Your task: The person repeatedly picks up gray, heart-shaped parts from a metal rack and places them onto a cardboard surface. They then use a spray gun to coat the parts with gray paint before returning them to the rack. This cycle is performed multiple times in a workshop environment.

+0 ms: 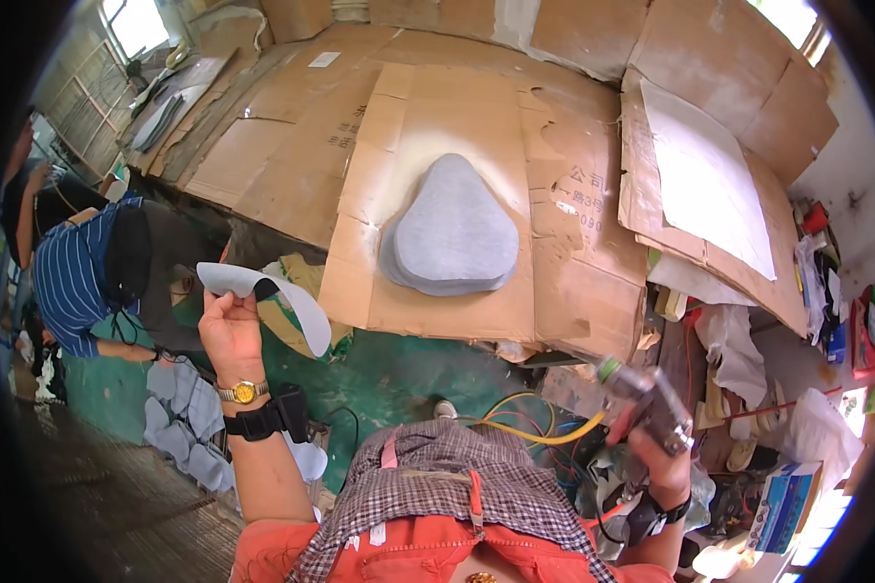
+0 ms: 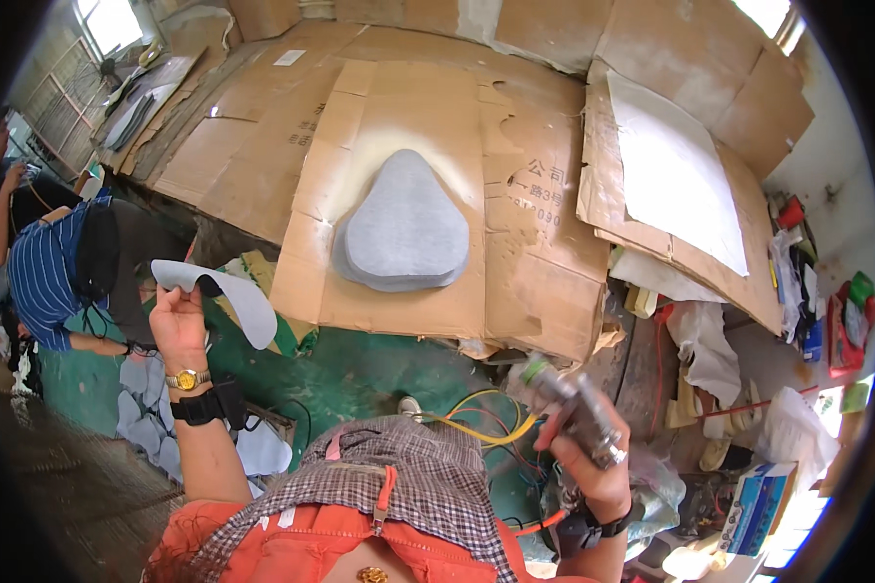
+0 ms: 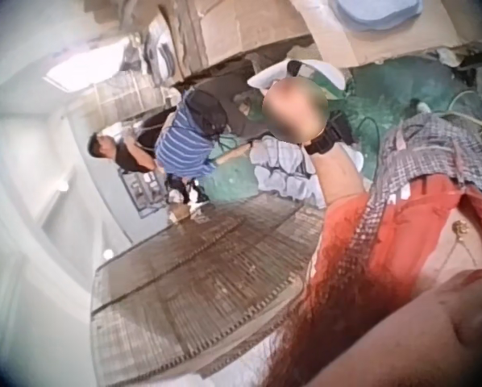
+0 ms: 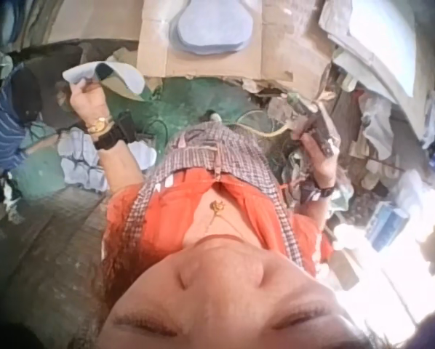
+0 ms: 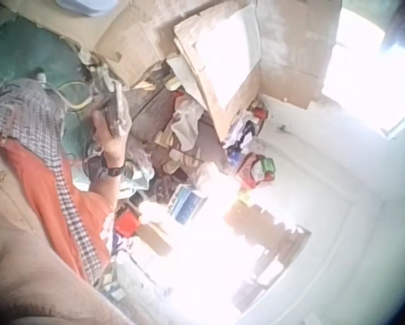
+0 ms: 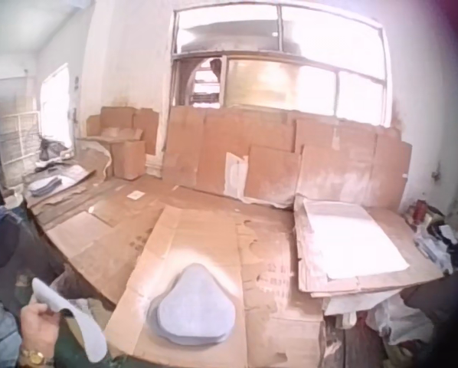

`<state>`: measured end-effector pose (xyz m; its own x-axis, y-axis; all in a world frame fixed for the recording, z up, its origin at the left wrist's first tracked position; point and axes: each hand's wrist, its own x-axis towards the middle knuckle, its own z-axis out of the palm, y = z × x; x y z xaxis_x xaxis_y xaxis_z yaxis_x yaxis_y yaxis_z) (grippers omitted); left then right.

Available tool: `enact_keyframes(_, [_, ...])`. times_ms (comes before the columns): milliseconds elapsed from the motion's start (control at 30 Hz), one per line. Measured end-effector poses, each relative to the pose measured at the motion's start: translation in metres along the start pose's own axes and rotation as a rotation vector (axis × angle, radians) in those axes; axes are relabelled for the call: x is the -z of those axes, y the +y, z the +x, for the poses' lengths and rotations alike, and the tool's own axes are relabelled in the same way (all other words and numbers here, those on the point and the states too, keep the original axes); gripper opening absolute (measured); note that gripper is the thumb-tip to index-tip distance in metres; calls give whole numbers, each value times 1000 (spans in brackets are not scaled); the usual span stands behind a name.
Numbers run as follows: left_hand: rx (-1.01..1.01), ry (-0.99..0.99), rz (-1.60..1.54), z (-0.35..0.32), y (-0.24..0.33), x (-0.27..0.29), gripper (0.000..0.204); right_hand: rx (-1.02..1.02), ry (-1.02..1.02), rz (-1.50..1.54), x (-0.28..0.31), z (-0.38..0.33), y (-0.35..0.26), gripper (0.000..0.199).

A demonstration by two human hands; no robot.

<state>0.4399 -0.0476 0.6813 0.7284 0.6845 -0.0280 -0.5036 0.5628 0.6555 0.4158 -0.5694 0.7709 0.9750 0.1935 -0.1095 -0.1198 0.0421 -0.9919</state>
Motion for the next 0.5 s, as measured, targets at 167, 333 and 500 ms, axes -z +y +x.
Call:
enact_keyframes(167, [-45, 44, 7, 4, 4, 15, 47, 47, 23, -98, 6, -6, -5, 58])
enact_keyframes(333, [-89, 108, -30, -2, 21, 42, 49, -11, 156, -155, 18, -4, -8, 66])
enact_keyframes(500, [-189, 198, -115, -44, 44, 103, 44, -35, 29, -259, -25, 45, 13, 62])
